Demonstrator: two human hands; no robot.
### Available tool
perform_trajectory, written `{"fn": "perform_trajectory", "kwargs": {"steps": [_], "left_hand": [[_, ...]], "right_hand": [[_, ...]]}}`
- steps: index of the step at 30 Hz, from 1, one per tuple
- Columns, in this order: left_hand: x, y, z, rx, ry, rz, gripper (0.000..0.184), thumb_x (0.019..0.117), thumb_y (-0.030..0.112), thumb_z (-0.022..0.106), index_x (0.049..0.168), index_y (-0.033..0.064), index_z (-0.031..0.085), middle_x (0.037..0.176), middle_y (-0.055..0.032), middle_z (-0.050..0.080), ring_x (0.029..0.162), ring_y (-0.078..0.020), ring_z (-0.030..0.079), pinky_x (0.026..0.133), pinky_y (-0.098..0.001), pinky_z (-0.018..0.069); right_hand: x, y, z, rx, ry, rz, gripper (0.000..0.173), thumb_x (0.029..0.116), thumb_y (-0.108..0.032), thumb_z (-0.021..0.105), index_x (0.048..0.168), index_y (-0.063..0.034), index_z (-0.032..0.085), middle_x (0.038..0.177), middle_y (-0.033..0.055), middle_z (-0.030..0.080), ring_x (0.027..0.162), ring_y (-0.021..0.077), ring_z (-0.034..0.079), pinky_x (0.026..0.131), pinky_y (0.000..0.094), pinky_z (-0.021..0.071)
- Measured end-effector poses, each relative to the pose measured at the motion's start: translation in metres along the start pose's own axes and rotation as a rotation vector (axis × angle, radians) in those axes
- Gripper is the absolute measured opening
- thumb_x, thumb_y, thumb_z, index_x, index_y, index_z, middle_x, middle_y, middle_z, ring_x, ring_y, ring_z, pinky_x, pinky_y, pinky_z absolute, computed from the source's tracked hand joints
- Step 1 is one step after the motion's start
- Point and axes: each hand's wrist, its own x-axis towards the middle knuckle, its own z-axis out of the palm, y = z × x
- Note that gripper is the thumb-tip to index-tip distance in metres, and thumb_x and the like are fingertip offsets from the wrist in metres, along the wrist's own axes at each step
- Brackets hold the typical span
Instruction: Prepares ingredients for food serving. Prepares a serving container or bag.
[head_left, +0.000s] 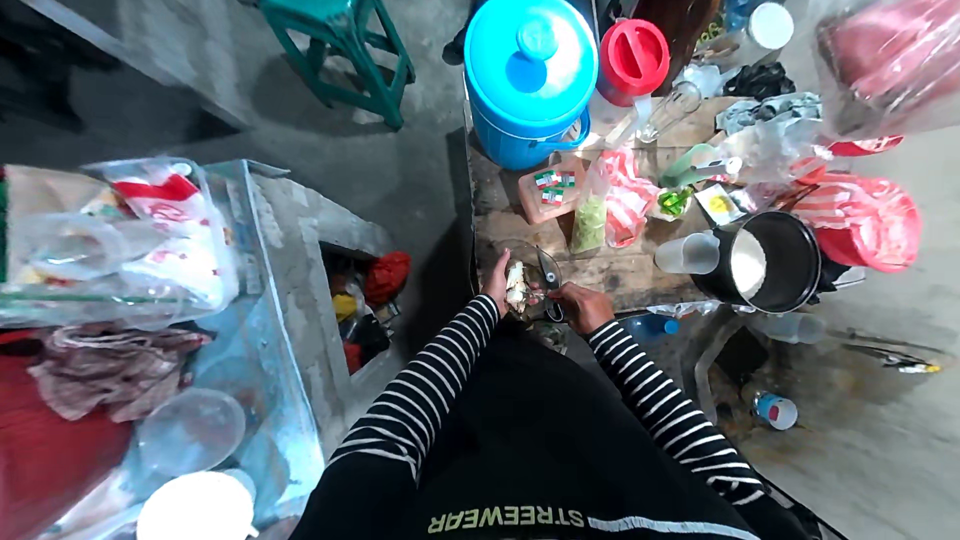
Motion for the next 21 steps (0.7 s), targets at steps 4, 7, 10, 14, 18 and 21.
{"fn": "perform_trajectory", "kwargs": {"steps": [4,7,10,14,18,21], "left_hand": [[0.003,-0.002,-0.002,0.04,0.01,0.019,0.086,0.095,0.079,0.037,0.14,0.0072,0.053,0.109,-0.0229,0.071,0.09,-0.0373,0.072,0.076,-0.0539,0.0615],[0.002,-0.007,-0.006,0.08,0.052,0.038,0.09,0.0909,0.084,0.037,0.139,0.0098,0.054,0.111,-0.0201,0.07,0.091,-0.0345,0.071,0.077,-0.0527,0.0603],[0.001,-0.01,-0.012,0.166,0.109,0.057,0.096,0.0855,0.09,0.036,0.142,0.0155,0.055,0.128,-0.0158,0.066,0.111,-0.0318,0.065,0.09,-0.0541,0.0545],[0.006,-0.008,-0.012,0.161,0.103,0.038,0.089,0.0904,0.084,0.038,0.143,0.0143,0.055,0.125,-0.0179,0.068,0.108,-0.0339,0.067,0.089,-0.0569,0.0556],[0.011,-0.009,-0.011,0.086,0.028,-0.003,0.089,0.0916,0.083,0.036,0.141,0.011,0.053,0.113,-0.0209,0.07,0.092,-0.0365,0.071,0.077,-0.0562,0.0598],[0.018,-0.009,-0.011,0.076,0.028,-0.026,0.093,0.0893,0.086,0.035,0.142,0.0112,0.051,0.112,-0.022,0.069,0.092,-0.0373,0.071,0.076,-0.0567,0.06]], "right_hand": [[0.001,0.002,0.01,-0.047,0.01,0.007,0.027,0.1044,-0.019,0.052,0.115,-0.0174,0.077,0.111,0.0065,0.077,0.093,0.029,0.076,0.076,0.0525,0.0613],[-0.001,0.003,0.015,-0.074,0.046,-0.054,0.025,0.1033,-0.015,0.054,0.112,-0.0152,0.077,0.11,0.0082,0.077,0.095,0.0307,0.075,0.076,0.0522,0.0616],[0.0,0.01,0.018,-0.075,-0.013,-0.109,0.024,0.1027,-0.013,0.054,0.111,-0.0137,0.077,0.117,0.0077,0.075,0.107,0.0325,0.071,0.086,0.0527,0.0573],[0.001,0.009,0.011,-0.028,-0.095,-0.032,0.026,0.1038,-0.016,0.055,0.118,-0.0146,0.076,0.123,0.0078,0.074,0.113,0.0314,0.071,0.096,0.052,0.0567],[0.0,0.004,-0.002,-0.009,-0.034,0.041,0.026,0.1046,-0.024,0.055,0.119,-0.0201,0.076,0.116,0.0048,0.076,0.103,0.0276,0.074,0.087,0.0518,0.0605],[-0.005,0.001,-0.009,0.022,0.042,0.027,0.024,0.1035,-0.026,0.056,0.116,-0.0195,0.076,0.111,0.0034,0.077,0.101,0.024,0.074,0.085,0.0497,0.0612]]}}
